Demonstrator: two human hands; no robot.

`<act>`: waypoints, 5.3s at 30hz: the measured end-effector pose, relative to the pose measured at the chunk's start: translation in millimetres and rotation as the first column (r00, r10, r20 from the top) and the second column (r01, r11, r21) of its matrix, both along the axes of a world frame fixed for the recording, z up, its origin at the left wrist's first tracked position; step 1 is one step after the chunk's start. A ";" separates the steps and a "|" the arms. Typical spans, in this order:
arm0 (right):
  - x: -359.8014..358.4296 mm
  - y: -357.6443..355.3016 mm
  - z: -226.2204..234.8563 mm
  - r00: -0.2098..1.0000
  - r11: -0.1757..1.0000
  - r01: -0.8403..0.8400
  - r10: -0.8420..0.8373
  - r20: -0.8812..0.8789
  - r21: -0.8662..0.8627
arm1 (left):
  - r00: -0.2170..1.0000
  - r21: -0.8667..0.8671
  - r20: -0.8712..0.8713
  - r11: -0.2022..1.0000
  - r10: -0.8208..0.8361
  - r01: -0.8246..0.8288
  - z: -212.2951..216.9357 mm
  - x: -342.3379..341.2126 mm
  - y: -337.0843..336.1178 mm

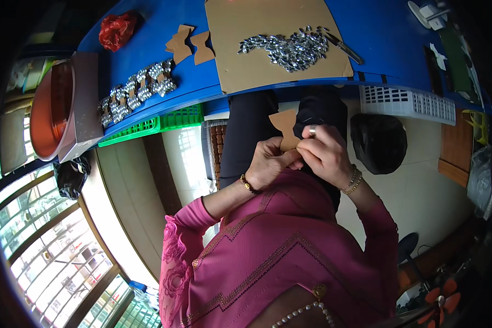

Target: Manually attaching small silver decorative beads to a brown component using thread.

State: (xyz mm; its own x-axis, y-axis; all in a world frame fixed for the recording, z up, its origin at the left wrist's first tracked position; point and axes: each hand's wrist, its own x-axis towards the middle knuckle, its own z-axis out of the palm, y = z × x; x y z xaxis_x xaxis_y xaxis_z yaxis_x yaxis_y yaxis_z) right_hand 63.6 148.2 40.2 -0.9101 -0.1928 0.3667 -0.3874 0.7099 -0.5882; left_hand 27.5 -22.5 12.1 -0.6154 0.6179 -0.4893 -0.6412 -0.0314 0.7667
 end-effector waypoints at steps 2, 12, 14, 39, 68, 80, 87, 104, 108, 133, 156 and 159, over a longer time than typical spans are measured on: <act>-2.8 -7.6 5.7 0.999 0.997 -0.026 0.029 -0.034 0.071 | 1.000 0.011 -0.019 1.000 0.014 -0.014 -6.4 0.2 0.0; 51.4 26.3 -34.9 0.866 -0.028 0.481 0.169 0.470 -0.876 | 0.479 -0.140 -0.877 0.926 0.048 -0.350 -7.5 -36.2 -24.7; 95.0 87.3 -83.1 0.861 -0.329 0.443 -0.104 0.498 -0.834 | 0.388 -0.175 -0.922 0.874 0.016 -0.454 -1.1 -52.7 -44.1; -20.3 -44.1 1.4 0.976 0.921 0.187 -0.135 0.169 -0.342 | 0.813 -0.091 -0.464 0.894 0.351 -0.438 -14.5 -17.5 -19.8; -20.6 -41.5 -23.4 0.819 0.778 0.373 -0.020 0.573 -0.505 | 0.457 -0.203 -0.889 0.876 0.022 -0.437 -6.9 -21.1 -13.7; -24.4 -2.5 -36.8 0.721 0.783 0.173 0.312 0.619 -0.597 | 0.447 -0.189 -0.882 0.981 -0.151 -0.041 -8.6 -28.6 -20.4; -27.8 -20.5 -53.8 0.776 0.402 0.501 0.185 0.603 -0.767 | 0.505 -0.242 -0.820 0.963 -0.269 0.119 -7.0 -20.0 -20.1; 414.9 345.8 -177.9 0.080 -0.492 0.746 -0.604 0.793 -0.450 | 0.975 0.089 0.091 0.974 0.201 -0.209 -12.4 -82.7 -101.7; 471.2 340.4 -153.6 -0.136 -0.634 0.725 -0.515 0.847 -0.269 | 0.944 0.074 0.241 0.965 0.226 -0.250 -28.9 -74.1 -95.6; 247.6 300.6 -130.7 0.234 -0.113 0.923 -0.593 0.770 -0.368 | 0.745 -0.296 -0.657 0.948 -0.115 -0.116 -11.8 -18.3 -57.1; -1.0 -2.7 8.7 0.951 0.965 -0.243 0.257 0.174 -0.099 | 0.084 -0.025 -0.996 0.992 -0.036 0.126 -3.3 -19.9 -37.2; -1.9 -3.9 9.3 0.947 0.962 -0.264 0.272 0.173 -0.073 | 0.081 -0.023 -0.996 0.993 -0.033 0.119 -3.6 -18.4 -37.6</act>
